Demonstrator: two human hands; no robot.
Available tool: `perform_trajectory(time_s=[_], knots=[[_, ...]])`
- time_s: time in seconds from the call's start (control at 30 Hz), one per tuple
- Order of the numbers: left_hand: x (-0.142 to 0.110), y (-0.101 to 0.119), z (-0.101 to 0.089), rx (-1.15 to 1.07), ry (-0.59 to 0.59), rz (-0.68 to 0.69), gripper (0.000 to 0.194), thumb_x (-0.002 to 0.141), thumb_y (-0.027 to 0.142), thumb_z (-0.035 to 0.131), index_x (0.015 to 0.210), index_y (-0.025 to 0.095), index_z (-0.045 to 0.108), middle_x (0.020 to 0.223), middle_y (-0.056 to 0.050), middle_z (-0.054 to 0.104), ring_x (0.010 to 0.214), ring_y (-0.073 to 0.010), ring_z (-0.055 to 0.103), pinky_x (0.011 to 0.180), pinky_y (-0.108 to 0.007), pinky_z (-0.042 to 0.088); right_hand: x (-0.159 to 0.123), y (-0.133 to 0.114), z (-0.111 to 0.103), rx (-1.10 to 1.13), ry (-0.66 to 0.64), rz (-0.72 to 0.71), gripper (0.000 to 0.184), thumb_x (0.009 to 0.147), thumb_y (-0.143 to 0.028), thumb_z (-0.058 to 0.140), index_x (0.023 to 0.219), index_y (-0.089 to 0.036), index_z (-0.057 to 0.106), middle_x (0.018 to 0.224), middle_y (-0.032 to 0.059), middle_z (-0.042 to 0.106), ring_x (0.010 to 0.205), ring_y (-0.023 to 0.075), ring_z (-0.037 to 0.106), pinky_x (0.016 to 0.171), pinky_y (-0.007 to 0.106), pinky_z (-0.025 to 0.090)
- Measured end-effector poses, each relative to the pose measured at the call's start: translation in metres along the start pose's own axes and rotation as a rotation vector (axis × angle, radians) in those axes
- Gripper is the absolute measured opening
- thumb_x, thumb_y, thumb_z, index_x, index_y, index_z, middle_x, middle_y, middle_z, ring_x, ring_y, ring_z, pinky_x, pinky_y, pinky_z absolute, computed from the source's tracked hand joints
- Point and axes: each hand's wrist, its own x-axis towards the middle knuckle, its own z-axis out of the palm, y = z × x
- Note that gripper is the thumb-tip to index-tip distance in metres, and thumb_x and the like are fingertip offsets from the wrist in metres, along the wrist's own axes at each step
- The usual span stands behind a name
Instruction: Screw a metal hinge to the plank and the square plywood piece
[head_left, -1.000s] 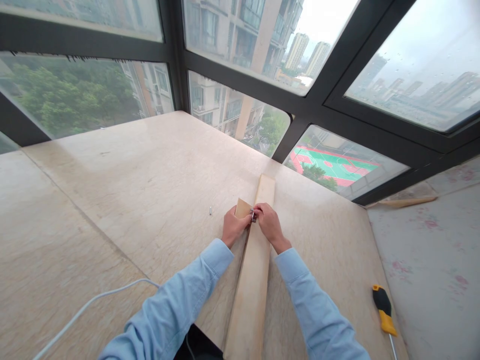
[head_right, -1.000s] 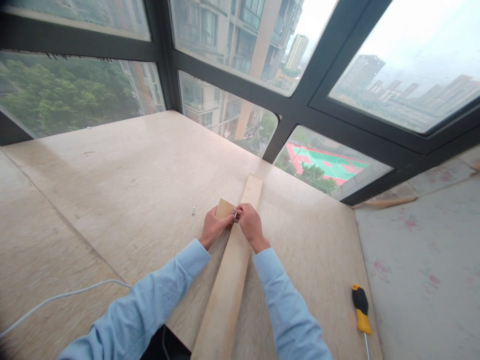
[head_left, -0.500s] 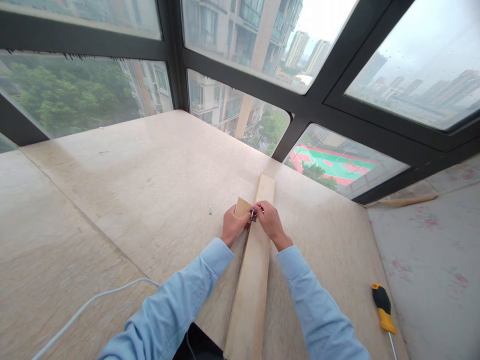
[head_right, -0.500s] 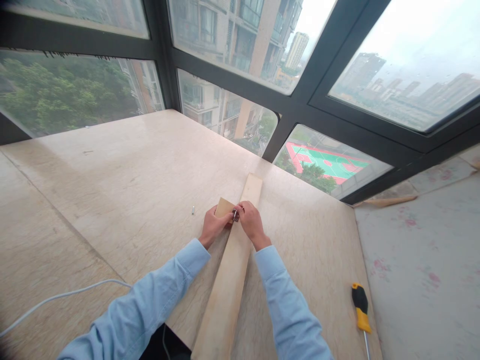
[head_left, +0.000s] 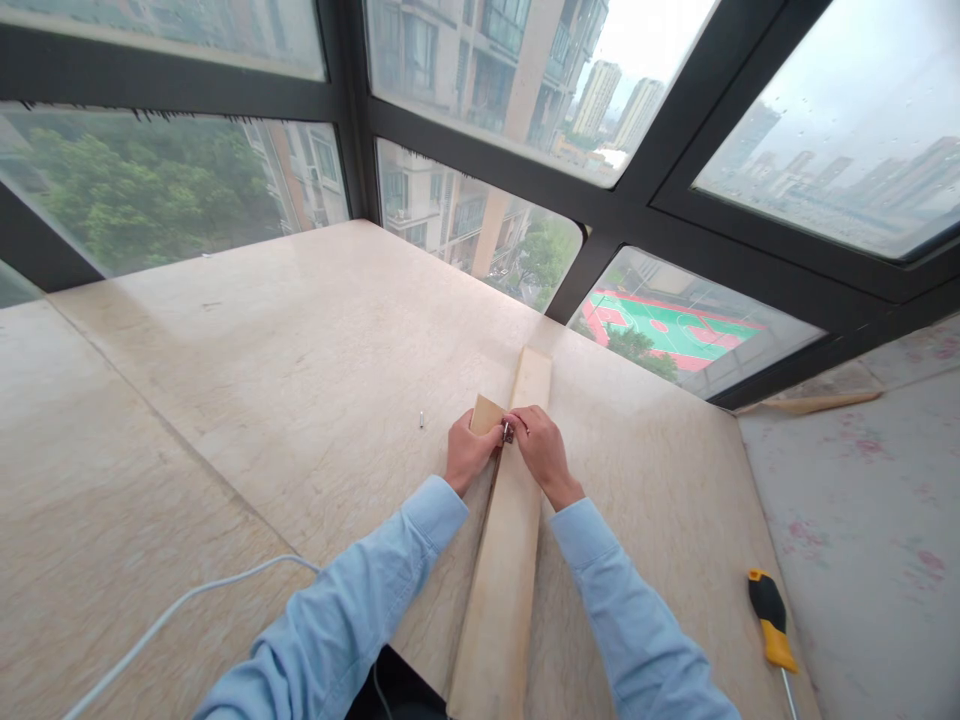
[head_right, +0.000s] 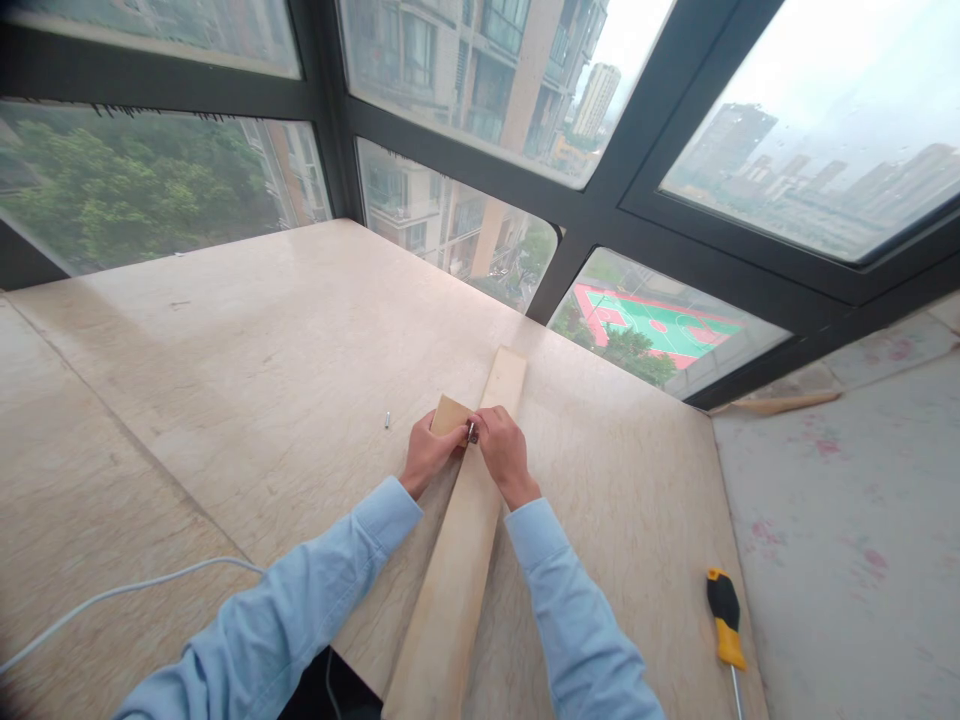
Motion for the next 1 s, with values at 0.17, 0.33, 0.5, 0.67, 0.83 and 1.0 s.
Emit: perform_trajectory(time_s=[0.17,0.33,0.5,0.67,0.83,1.0], knots=[[0.001,-0.002,0.0,-0.004,0.004,0.011,0.027,0.066,0.031,0.069,0.084,0.011,0.066,0.077,-0.006,0.067,0.067,-0.0164,0.06,0.056,-0.023,0.044,0.003,0.006,-0.002,-0.029,-0.096,-0.087,0.025,0.096,-0.02,0.039,0.093,-0.02,0.064,0.092,0.0092,0.063,0.088,0.0221,0.058,0.079,0.035,0.047],[0.002,-0.003,0.0,0.026,-0.001,0.0,0.027,0.067,0.029,0.069,0.086,0.01,0.066,0.079,-0.006,0.067,0.068,-0.0164,0.059,0.056,-0.023,0.044,0.006,0.011,-0.005,0.115,-0.107,-0.105,0.017,0.092,-0.019,0.047,0.102,-0.019,0.06,0.098,0.0086,0.061,0.089,0.0207,0.058,0.081,0.035,0.048],[0.001,-0.001,0.001,0.004,-0.006,0.0,0.027,0.068,0.033,0.068,0.082,0.011,0.065,0.075,-0.005,0.066,0.066,-0.016,0.058,0.055,-0.023,0.043,0.007,0.006,-0.003,-0.063,-0.068,0.028,0.015,0.09,-0.03,0.053,0.087,-0.018,0.06,0.087,0.0075,0.06,0.077,0.0205,0.057,0.072,0.034,0.046],[0.0,0.002,-0.001,0.019,0.002,0.005,0.025,0.066,0.031,0.069,0.081,0.011,0.065,0.075,-0.005,0.065,0.066,-0.0158,0.058,0.057,-0.024,0.043,0.01,0.002,-0.004,-0.079,-0.086,0.009,0.023,0.093,-0.023,0.046,0.074,-0.02,0.059,0.08,0.0065,0.062,0.078,0.0207,0.057,0.071,0.033,0.045],[0.0,0.001,-0.001,-0.003,-0.007,0.0,0.023,0.066,0.03,0.067,0.081,0.012,0.064,0.075,-0.004,0.065,0.067,-0.0157,0.057,0.057,-0.023,0.042,0.011,0.007,-0.009,0.066,-0.109,-0.103,0.017,0.089,-0.014,0.046,0.085,-0.02,0.061,0.087,0.0079,0.064,0.086,0.0221,0.058,0.078,0.036,0.047],[0.001,-0.004,0.001,-0.052,-0.009,-0.017,0.022,0.065,0.03,0.067,0.079,0.013,0.064,0.072,-0.003,0.064,0.064,-0.0147,0.056,0.054,-0.022,0.041,0.007,0.012,-0.007,0.158,-0.059,-0.144,0.018,0.089,-0.014,0.046,0.088,-0.021,0.062,0.089,0.0077,0.063,0.088,0.0222,0.058,0.08,0.037,0.048]])
